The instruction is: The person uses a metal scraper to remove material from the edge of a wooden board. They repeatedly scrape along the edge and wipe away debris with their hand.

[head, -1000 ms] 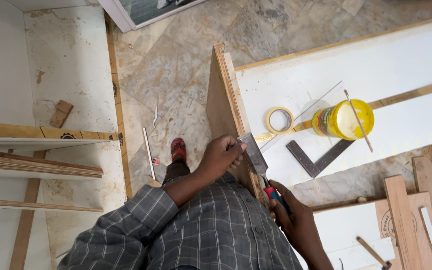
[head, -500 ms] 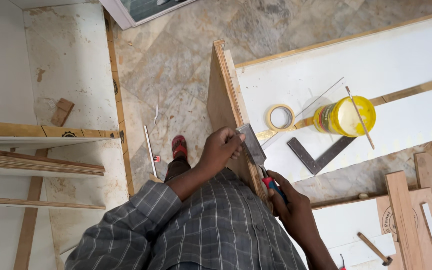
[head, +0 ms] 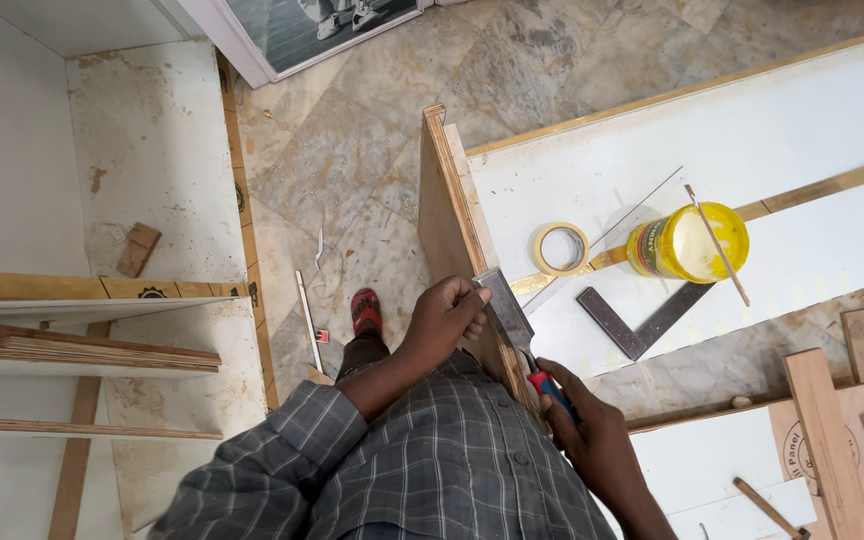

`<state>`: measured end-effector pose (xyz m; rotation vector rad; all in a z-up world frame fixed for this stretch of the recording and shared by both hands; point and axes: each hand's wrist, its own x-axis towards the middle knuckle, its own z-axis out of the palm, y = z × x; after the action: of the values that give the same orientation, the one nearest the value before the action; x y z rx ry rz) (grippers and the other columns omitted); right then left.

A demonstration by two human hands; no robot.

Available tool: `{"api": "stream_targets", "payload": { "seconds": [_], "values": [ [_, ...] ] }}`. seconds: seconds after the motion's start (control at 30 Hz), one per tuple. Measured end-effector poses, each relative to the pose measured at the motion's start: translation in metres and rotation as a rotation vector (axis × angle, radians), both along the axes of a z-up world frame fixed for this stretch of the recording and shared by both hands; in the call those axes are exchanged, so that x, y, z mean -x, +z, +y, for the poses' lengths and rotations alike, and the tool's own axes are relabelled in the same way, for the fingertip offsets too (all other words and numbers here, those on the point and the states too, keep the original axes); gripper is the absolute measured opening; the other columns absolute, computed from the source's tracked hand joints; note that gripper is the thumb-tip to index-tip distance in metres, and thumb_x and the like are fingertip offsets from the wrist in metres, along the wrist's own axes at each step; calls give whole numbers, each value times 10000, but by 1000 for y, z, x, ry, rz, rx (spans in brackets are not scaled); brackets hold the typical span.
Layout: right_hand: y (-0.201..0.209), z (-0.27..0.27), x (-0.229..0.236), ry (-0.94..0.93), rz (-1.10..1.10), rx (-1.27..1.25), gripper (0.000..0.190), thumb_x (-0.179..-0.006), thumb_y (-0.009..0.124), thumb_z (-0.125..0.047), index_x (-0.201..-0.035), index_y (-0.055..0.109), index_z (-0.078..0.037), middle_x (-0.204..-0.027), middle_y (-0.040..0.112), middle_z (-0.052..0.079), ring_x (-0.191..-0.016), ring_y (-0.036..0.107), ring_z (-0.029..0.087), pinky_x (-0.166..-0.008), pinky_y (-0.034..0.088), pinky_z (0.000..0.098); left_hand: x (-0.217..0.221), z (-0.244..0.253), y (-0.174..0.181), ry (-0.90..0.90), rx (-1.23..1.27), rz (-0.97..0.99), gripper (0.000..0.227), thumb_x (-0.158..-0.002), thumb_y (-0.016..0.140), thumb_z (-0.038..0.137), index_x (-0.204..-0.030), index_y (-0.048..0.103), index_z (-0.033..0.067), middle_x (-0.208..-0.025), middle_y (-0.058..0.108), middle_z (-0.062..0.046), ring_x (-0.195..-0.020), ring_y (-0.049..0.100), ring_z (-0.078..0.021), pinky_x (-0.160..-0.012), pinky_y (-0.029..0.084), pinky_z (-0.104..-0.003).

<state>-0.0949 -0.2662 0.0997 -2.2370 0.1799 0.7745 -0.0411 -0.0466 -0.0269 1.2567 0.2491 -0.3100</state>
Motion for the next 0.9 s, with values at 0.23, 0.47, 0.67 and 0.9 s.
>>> {"api": "stream_targets", "payload": {
  "seconds": [0.23, 0.47, 0.67, 0.9],
  "values": [
    [1, -1, 0, 46, -21, 28, 471, -951, 613, -278, -1420, 586, -235, -590, 682, 91, -521, 651, 130, -556, 518, 310, 2, -2, -1, -1, -46, 48, 276, -1012, 644, 278, -880, 583, 43, -746, 654, -53, -611, 618, -102, -566, 541, -283],
    [2, -4, 6, -19, 38, -13, 494, -957, 609, -248, -1450, 576, -250, -579, 640, 98, -515, 600, 145, -533, 509, 326, 12, -7, -7, 35, -29, -6, 285, -1023, 645, 279, -886, 577, 39, -760, 655, -53, -639, 630, -99, -587, 554, -279],
    [0, 0, -6, -29, 37, -28, 474, -958, 620, -263, -1430, 593, -229, -650, 679, 84, -522, 620, 127, -533, 515, 307, -4, -2, -7, 42, -43, -11, 285, -1015, 645, 293, -896, 586, 40, -755, 653, -61, -631, 623, -110, -574, 546, -286],
    [-33, 2, -24, -192, -177, -220, 473, -978, 591, -248, -1443, 561, -170, -768, 730, 44, -551, 618, 99, -504, 510, 290, -31, 23, 4, 63, -179, 4, 362, -1042, 586, 365, -889, 584, 37, -729, 640, -59, -612, 613, -119, -561, 533, -301]
  ]
}}
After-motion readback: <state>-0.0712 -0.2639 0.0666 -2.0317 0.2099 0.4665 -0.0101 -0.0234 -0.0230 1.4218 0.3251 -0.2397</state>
